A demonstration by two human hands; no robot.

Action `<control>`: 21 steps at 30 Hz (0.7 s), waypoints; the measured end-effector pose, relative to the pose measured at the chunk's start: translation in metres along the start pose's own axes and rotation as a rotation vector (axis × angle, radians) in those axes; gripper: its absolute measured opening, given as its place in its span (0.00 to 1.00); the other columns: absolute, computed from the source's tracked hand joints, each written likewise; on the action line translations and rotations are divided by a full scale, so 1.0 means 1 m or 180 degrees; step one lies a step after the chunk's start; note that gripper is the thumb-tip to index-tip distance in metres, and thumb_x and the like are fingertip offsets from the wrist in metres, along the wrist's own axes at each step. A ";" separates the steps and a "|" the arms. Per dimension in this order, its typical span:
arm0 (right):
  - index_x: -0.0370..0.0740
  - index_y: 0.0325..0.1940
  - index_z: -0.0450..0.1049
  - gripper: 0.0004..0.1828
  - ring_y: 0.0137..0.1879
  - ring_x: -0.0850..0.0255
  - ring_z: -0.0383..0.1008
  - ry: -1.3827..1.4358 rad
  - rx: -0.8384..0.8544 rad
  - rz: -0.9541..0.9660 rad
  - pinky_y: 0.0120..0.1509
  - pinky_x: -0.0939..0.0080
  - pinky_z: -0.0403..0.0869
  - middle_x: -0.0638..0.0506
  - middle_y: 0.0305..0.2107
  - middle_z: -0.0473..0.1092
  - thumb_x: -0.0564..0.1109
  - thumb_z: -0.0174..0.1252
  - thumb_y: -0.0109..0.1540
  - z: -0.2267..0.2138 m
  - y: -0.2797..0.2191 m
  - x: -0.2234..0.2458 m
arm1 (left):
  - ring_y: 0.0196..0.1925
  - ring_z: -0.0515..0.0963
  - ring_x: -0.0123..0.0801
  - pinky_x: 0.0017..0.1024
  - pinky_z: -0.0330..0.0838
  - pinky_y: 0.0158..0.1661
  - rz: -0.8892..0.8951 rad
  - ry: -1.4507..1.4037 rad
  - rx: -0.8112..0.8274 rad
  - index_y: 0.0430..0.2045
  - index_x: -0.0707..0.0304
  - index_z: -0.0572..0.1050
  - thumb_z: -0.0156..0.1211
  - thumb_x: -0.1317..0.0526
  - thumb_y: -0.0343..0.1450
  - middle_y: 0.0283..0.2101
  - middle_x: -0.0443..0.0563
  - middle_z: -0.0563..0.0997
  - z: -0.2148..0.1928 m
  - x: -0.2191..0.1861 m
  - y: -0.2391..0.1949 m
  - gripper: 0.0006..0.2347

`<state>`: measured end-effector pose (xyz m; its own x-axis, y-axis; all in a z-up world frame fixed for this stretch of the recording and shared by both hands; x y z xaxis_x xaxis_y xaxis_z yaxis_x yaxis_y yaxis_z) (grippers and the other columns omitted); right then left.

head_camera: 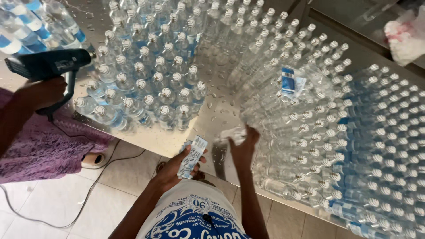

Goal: The person applies labels to clear plastic bottles arranged on a metal table. They pick up a bottle, wrap a label around it, and place it back among the others. Another person uses a heat gun on the bottles nearby.

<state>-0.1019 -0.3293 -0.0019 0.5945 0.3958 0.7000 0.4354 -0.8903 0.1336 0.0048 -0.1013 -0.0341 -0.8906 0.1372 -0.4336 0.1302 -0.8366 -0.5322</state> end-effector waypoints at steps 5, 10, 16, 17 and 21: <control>0.43 0.78 0.66 0.45 0.69 0.33 0.72 0.0037 0.0487 -0.0793 0.64 0.33 0.82 0.41 0.61 0.59 0.52 0.74 0.59 0.063 -0.028 0.034 | 0.32 0.82 0.32 0.27 0.78 0.31 -0.0023 0.0069 0.0104 0.50 0.73 0.80 0.53 0.41 0.80 0.41 0.61 0.85 0.008 0.002 0.000 0.27; 0.36 0.83 0.58 0.51 0.77 0.33 0.62 0.0304 0.0548 -0.1653 0.79 0.36 0.69 0.38 0.63 0.57 0.56 0.71 0.60 0.045 -0.048 0.064 | 0.31 0.82 0.34 0.28 0.76 0.29 -0.0138 -0.0134 0.0087 0.48 0.75 0.79 0.56 0.44 0.80 0.41 0.64 0.85 0.002 0.011 -0.003 0.24; 0.41 0.72 0.74 0.25 0.61 0.48 0.76 0.1375 0.1314 -0.0446 0.70 0.48 0.75 0.42 0.51 0.72 0.48 0.62 0.70 0.004 -0.051 0.071 | 0.31 0.82 0.34 0.27 0.78 0.29 -0.0259 0.0064 -0.0055 0.50 0.78 0.78 0.59 0.48 0.79 0.45 0.66 0.84 0.003 0.011 -0.013 0.23; 0.40 0.71 0.75 0.31 0.58 0.52 0.78 0.1549 0.1526 -0.0301 0.68 0.51 0.76 0.44 0.48 0.74 0.46 0.72 0.63 0.016 -0.054 0.068 | 0.31 0.82 0.36 0.28 0.78 0.28 -0.0284 0.0095 -0.0063 0.51 0.81 0.77 0.61 0.48 0.79 0.45 0.67 0.82 0.002 0.013 -0.011 0.24; 0.40 0.62 0.83 0.32 0.43 0.61 0.80 0.2037 0.1698 0.0376 0.62 0.57 0.81 0.50 0.32 0.75 0.39 0.83 0.54 0.033 -0.060 0.039 | 0.32 0.81 0.39 0.29 0.78 0.31 -0.0339 0.0039 -0.0161 0.53 0.85 0.70 0.65 0.52 0.79 0.46 0.70 0.77 -0.009 0.028 -0.008 0.24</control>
<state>-0.0823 -0.2531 -0.0059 0.2280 -0.0407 0.9728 0.7511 -0.6284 -0.2024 -0.0176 -0.0864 -0.0488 -0.8952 0.2307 -0.3813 0.0571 -0.7892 -0.6115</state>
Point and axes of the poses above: each hand's wrist, its own y-axis towards the middle knuckle, its own z-axis out of the palm, x = y × z, the point moved 10 cm from there along y, towards the middle knuckle
